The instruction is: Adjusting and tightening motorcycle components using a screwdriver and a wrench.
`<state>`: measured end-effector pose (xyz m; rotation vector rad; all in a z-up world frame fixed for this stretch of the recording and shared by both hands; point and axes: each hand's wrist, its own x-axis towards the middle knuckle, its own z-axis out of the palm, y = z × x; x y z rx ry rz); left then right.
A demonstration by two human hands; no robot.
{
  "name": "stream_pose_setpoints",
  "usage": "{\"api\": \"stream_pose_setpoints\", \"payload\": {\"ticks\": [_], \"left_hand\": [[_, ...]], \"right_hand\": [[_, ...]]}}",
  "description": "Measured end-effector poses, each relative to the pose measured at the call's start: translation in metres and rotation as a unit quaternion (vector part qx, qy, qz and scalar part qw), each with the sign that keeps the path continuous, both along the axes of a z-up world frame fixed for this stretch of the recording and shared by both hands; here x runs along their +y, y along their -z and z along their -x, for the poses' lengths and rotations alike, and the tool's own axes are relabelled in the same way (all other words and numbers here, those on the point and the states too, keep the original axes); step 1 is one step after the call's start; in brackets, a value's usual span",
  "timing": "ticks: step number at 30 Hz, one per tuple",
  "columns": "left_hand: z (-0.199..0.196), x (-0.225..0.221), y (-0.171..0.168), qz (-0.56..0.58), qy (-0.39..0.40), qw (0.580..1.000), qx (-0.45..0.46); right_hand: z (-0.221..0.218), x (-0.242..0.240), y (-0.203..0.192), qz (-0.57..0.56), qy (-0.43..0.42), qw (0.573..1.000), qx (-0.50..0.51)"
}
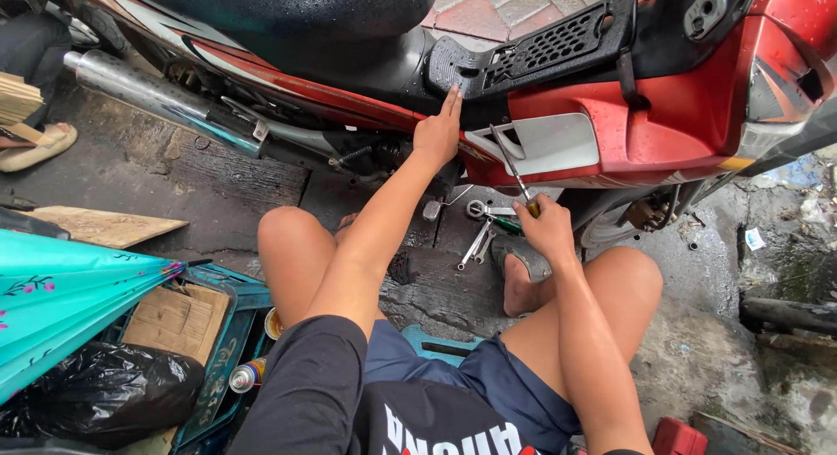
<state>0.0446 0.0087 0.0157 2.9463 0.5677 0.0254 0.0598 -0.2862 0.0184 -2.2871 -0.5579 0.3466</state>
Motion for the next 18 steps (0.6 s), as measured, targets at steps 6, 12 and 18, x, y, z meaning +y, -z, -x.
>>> {"api": "stream_pose_setpoints", "payload": {"ticks": [6,12,18], "left_hand": [[-0.033,0.025,0.064,-0.09,-0.009,0.987,-0.13],[-0.01,0.017,0.01,-0.164,-0.005,0.97,-0.179],[-0.011,0.01,-0.008,-0.059,-0.049,0.997,0.007]], "right_hand": [[-0.003,-0.005,0.002,-0.015,0.017,1.0,0.006],[-0.006,0.002,-0.004,0.004,0.007,1.0,0.006],[-0.011,0.012,-0.001,0.005,0.004,1.0,0.017]]}}
